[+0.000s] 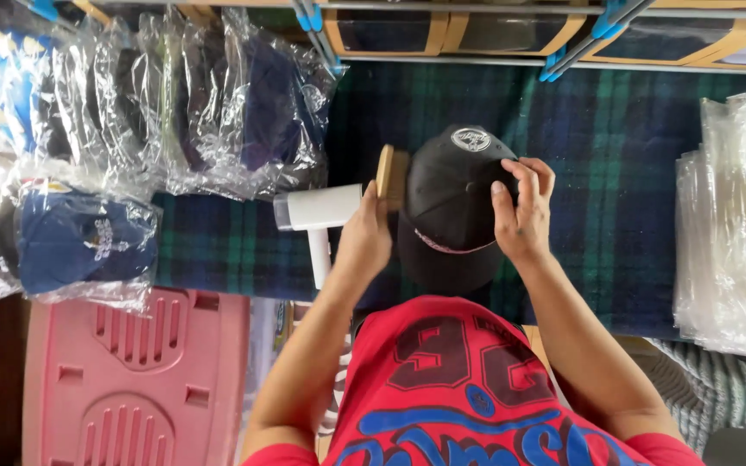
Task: A person is cleaning a black baseball cap using a wooden brush and a handheld lint remover in a warehouse setting.
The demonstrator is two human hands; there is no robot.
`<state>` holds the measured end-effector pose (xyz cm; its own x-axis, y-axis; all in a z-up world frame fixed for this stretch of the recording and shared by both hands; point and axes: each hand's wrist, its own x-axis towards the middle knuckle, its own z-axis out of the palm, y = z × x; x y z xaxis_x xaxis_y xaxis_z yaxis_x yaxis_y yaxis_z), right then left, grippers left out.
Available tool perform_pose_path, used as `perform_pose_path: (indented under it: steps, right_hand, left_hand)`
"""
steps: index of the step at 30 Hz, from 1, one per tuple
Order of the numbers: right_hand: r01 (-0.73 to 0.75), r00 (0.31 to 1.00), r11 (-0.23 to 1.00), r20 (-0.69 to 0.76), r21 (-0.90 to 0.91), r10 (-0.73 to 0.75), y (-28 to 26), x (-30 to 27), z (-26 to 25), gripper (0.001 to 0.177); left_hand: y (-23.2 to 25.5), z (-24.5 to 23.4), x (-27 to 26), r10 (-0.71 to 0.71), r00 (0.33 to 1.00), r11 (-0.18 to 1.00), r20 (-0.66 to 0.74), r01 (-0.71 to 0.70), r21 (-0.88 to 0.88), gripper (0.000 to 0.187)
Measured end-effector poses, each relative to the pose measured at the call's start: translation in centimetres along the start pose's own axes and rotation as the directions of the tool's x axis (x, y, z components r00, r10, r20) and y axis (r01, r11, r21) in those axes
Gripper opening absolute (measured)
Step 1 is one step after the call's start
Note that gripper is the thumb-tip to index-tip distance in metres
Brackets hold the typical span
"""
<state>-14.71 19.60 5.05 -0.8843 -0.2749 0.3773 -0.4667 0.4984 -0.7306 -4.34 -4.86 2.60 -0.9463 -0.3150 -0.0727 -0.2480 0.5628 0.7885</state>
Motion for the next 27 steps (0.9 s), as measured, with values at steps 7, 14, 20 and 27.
perform_pose_path:
  steps: [7,14,20,27]
  right_hand:
    - [0.006,1.0,1.0,0.011,-0.024,-0.006,0.7,-0.4,0.2,0.032]
    - [-0.015,1.0,0.999,0.007,-0.035,0.016,1.7,-0.4,0.6,0.035]
    - [0.02,1.0,0.999,-0.022,-0.05,-0.021,2.4,-0.8,0.9,0.041]
    - [-0.249,0.961,0.954,-0.081,0.167,0.265,-0.1,-1.0,0.2,0.032]
  left_hand:
    - [5.3,-0.7,-2.7,-0.122,0.985,0.984,-0.118,0.105,-0.146,0.049]
    - [4.4,-0.2,-2.2,-0.533,0.829,0.812,0.169,0.557,-0.173,0.051]
    - [1.9,-0.7,-2.3,-0.187,0.981,0.978,-0.054,0.191,0.079,0.048]
    - [8.4,0.0,6.7,0.26,0.936,0.841,0.236,-0.34,0.421,0.044]
